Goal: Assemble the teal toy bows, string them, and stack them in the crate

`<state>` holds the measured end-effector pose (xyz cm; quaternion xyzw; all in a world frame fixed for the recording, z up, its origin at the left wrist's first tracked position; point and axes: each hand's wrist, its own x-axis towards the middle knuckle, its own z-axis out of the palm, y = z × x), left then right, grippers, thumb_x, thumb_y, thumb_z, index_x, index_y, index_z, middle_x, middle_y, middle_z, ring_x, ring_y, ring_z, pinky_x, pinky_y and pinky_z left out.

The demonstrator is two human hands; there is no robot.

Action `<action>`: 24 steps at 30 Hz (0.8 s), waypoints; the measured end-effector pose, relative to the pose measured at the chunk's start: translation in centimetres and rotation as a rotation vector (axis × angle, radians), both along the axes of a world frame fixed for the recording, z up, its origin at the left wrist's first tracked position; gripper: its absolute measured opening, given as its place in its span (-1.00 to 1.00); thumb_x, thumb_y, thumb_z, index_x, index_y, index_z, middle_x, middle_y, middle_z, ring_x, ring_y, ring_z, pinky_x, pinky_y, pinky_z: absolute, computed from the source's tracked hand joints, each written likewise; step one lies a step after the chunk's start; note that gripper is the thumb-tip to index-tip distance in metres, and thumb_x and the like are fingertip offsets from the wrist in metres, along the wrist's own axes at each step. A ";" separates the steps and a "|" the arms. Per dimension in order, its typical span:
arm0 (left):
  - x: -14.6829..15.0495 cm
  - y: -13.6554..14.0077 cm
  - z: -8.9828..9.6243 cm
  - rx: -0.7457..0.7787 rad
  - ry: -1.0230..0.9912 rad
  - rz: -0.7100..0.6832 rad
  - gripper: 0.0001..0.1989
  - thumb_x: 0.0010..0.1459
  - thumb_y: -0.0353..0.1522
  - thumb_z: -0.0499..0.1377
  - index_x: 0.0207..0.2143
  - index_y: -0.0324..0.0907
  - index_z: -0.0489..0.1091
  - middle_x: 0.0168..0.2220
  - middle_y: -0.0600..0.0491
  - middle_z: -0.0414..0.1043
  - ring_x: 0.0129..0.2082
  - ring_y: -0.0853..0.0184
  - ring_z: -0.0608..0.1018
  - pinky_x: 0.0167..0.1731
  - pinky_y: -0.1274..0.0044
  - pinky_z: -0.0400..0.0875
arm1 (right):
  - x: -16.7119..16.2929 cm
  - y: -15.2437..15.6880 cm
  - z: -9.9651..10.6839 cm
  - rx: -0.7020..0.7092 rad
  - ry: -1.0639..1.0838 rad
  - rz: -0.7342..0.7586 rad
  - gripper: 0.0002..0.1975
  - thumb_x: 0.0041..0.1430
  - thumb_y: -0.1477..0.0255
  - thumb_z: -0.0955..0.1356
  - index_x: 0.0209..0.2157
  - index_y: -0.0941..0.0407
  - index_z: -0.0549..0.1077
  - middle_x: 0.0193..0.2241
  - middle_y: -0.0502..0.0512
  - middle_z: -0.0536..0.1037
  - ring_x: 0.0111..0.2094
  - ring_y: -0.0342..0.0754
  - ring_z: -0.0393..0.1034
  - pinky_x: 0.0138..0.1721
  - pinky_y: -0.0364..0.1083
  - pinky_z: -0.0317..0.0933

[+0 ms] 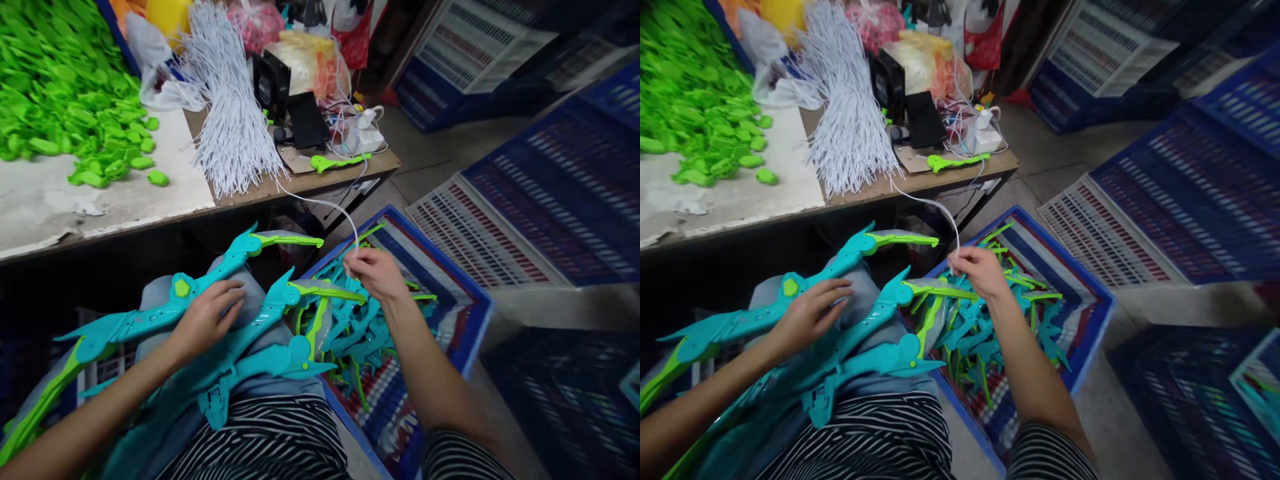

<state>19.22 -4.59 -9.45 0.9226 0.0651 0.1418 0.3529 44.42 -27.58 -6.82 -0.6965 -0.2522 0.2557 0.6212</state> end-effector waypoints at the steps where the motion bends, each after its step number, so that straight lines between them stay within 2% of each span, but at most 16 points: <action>1: 2.2 -0.5 -0.2 -0.150 0.052 0.009 -0.72 0.19 -0.31 0.04 -0.17 -0.21 0.49 -0.10 -0.11 0.49 -0.09 0.20 0.51 -0.08 0.37 0.42 | 0.2 0.6 -0.8 -0.009 -0.082 -0.123 -0.71 -0.20 0.18 0.49 -0.57 0.11 0.50 -0.62 -0.03 0.48 -0.59 -0.17 0.29 -0.50 -0.12 0.21; 2: 4.5 -1.0 -0.6 -0.301 0.113 0.033 -0.71 0.16 -0.30 0.06 -0.19 -0.22 0.50 -0.13 -0.10 0.51 -0.12 0.20 0.52 -0.09 0.37 0.42 | 0.5 1.3 -1.6 -0.017 -0.163 -0.221 -0.75 -0.16 0.20 0.48 -0.54 0.11 0.51 -0.58 -0.01 0.51 -0.54 -0.14 0.34 -0.43 -0.10 0.25; 4: 8.8 -1.9 -1.5 -0.601 0.232 0.101 -0.72 0.08 -0.29 0.13 -0.22 -0.22 0.52 -0.18 -0.08 0.54 -0.16 0.20 0.53 -0.11 0.38 0.41 | 1.2 2.9 -3.3 -0.023 -0.304 -0.302 -0.79 -0.11 0.23 0.45 -0.53 0.10 0.52 -0.50 0.02 0.56 -0.44 -0.09 0.40 -0.31 -0.06 0.29; 7: 13.5 -3.2 -3.1 -0.982 0.332 0.207 -0.75 -0.04 -0.30 0.23 -0.29 -0.24 0.54 -0.25 -0.07 0.56 -0.23 0.21 0.54 -0.14 0.40 0.39 | 1.9 4.3 -5.2 -0.016 -0.487 -0.288 -0.82 -0.02 0.28 0.41 -0.55 0.09 0.50 -0.48 0.05 0.58 -0.37 -0.05 0.42 -0.25 -0.03 0.29; 9: 15.1 -3.9 -3.9 -1.144 0.348 0.247 -0.78 -0.12 -0.32 0.30 -0.37 -0.25 0.55 -0.28 -0.08 0.57 -0.24 0.22 0.53 -0.13 0.40 0.36 | 2.1 4.4 -6.0 -0.007 -0.589 -0.281 -0.82 0.02 0.31 0.39 -0.56 0.08 0.49 -0.49 0.05 0.58 -0.37 -0.05 0.42 -0.25 -0.02 0.29; 11: 16.0 -4.4 -4.5 -1.223 0.354 0.264 -0.79 -0.18 -0.34 0.34 -0.42 -0.25 0.56 -0.30 -0.08 0.57 -0.25 0.22 0.53 -0.12 0.38 0.34 | 2.2 4.3 -6.5 0.001 -0.650 -0.282 -0.82 0.05 0.32 0.38 -0.56 0.08 0.48 -0.49 0.05 0.58 -0.37 -0.05 0.41 -0.25 -0.01 0.29; 16: 16.9 -5.0 -5.2 -1.277 0.334 0.238 -0.80 -0.24 -0.36 0.38 -0.48 -0.25 0.55 -0.36 -0.06 0.57 -0.24 0.24 0.54 -0.06 0.40 0.30 | 2.1 4.1 -7.1 -0.024 -0.669 -0.282 -0.81 0.09 0.31 0.37 -0.54 0.08 0.47 -0.46 0.06 0.58 -0.36 -0.05 0.41 -0.24 0.00 0.28; 21: 17.6 -5.4 -5.9 -1.318 0.338 0.216 -0.88 -0.18 -0.41 0.34 -0.49 -0.26 0.54 -0.42 -0.03 0.56 -0.32 0.30 0.54 -0.10 0.43 0.32 | 2.1 4.1 -7.2 -0.104 -0.652 -0.239 -0.79 0.12 0.29 0.35 -0.52 0.07 0.48 -0.43 0.08 0.57 -0.33 -0.03 0.40 -0.19 0.02 0.28; 24: 18.0 -5.4 -6.1 -1.329 0.375 0.184 -0.89 -0.11 -0.43 0.31 -0.44 -0.26 0.54 -0.41 -0.02 0.56 -0.36 0.34 0.53 -0.17 0.46 0.34 | 2.2 3.9 -7.4 -0.139 -0.652 -0.227 -0.81 0.11 0.30 0.35 -0.52 0.06 0.49 -0.44 0.07 0.56 -0.30 -0.01 0.39 -0.15 0.05 0.28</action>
